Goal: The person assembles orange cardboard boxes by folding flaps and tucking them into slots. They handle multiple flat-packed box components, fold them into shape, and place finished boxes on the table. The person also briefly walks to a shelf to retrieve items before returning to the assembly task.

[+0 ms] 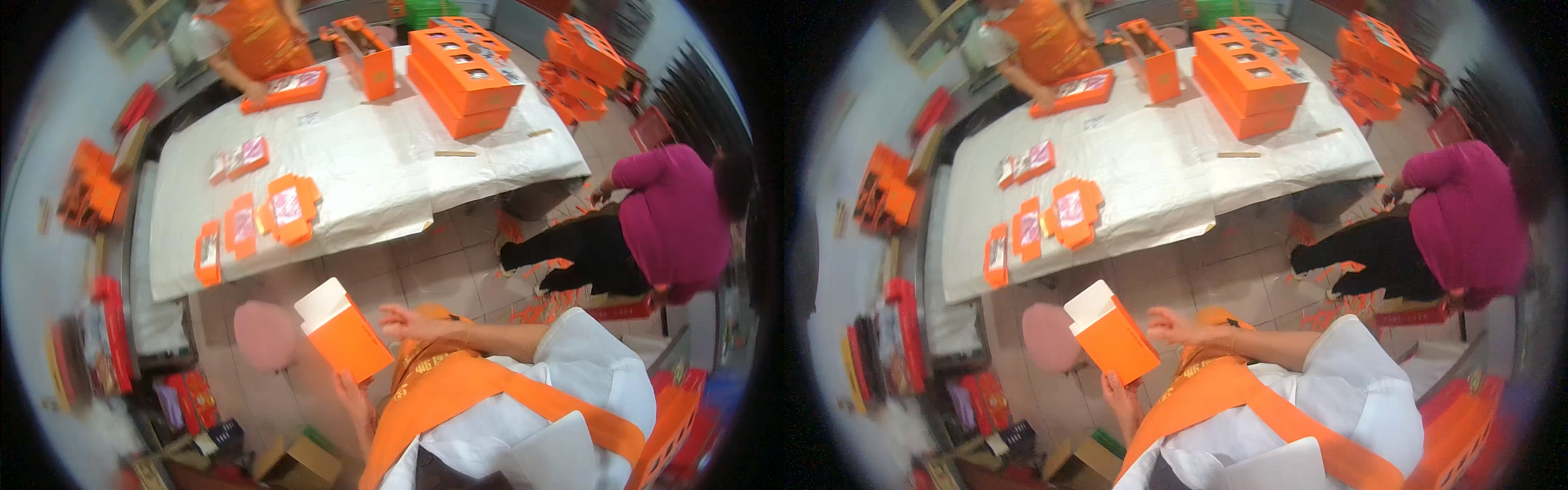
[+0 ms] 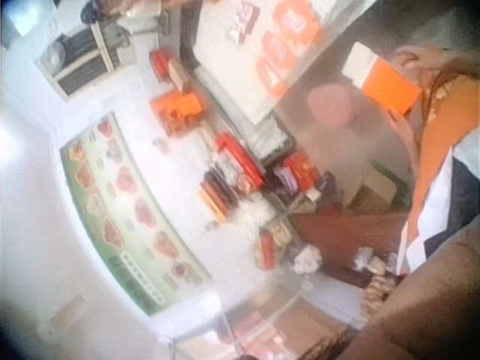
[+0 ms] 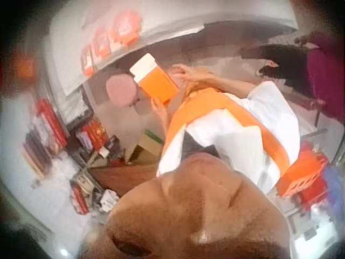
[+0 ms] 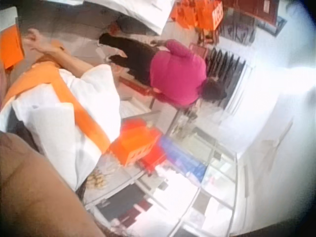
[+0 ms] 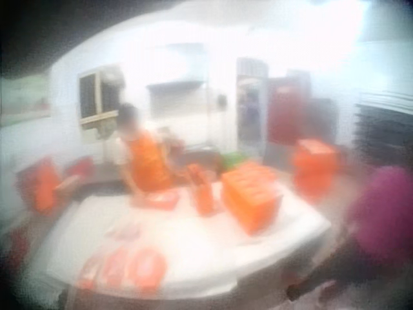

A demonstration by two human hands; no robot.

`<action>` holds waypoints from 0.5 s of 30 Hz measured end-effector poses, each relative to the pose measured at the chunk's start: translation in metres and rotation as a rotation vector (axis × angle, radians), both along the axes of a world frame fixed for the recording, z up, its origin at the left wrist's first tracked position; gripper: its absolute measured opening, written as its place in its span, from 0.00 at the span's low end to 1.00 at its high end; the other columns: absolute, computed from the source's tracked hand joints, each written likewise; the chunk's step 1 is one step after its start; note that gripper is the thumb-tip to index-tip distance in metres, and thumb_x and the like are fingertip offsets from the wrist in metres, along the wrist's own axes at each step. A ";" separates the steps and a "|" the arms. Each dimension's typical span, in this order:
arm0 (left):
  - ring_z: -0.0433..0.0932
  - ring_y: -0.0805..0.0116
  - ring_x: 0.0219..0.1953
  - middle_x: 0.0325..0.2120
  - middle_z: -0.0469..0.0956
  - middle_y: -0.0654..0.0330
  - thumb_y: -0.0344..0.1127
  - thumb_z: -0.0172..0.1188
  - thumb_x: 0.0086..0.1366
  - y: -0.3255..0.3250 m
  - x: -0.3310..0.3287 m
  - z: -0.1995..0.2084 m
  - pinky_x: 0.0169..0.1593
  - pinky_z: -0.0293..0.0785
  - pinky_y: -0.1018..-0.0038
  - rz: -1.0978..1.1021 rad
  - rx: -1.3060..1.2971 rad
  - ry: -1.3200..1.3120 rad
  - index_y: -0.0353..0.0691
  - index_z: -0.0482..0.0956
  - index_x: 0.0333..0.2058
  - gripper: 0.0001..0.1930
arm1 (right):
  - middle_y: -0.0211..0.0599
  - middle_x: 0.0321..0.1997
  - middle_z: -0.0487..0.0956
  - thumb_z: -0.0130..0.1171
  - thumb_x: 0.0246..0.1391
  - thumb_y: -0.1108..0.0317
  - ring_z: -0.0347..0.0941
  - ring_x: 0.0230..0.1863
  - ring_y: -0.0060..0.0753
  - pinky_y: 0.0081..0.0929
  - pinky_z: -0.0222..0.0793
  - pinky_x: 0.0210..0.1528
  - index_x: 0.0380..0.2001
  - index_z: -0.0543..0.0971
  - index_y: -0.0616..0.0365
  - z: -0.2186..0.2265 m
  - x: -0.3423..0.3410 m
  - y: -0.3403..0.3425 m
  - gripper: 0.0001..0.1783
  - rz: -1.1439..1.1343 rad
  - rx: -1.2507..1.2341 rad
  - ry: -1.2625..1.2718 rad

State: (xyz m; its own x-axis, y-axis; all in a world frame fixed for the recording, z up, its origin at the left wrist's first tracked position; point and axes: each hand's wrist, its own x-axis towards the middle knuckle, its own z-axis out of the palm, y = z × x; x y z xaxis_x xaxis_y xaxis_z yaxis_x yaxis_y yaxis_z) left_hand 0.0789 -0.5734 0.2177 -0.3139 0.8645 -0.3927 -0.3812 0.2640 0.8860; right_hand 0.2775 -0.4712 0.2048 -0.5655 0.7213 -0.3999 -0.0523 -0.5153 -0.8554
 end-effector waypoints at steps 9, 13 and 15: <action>0.74 0.72 0.26 0.29 0.75 0.62 0.50 0.50 0.66 0.125 -0.009 -0.020 0.27 0.71 0.78 -0.189 -0.085 0.014 0.39 0.66 0.42 0.19 | 0.35 0.48 0.72 0.48 0.61 0.57 0.68 0.48 0.24 0.24 0.66 0.46 0.57 0.61 0.59 0.102 0.047 0.164 0.26 -0.466 0.239 0.066; 0.75 0.70 0.31 0.31 0.75 0.60 0.44 0.50 0.66 0.172 0.006 -0.052 0.31 0.73 0.73 -0.162 -0.089 0.057 0.39 0.70 0.41 0.14 | 0.36 0.46 0.74 0.45 0.63 0.63 0.70 0.48 0.26 0.27 0.65 0.52 0.49 0.69 0.59 0.210 0.018 0.179 0.16 0.167 0.348 0.719; 0.75 0.68 0.32 0.32 0.75 0.59 0.45 0.52 0.66 0.202 0.021 -0.064 0.33 0.73 0.71 -0.068 -0.016 0.222 0.39 0.70 0.41 0.15 | 0.34 0.41 0.74 0.47 0.61 0.65 0.71 0.44 0.27 0.26 0.65 0.49 0.46 0.70 0.61 0.263 0.008 0.191 0.14 0.473 0.412 0.943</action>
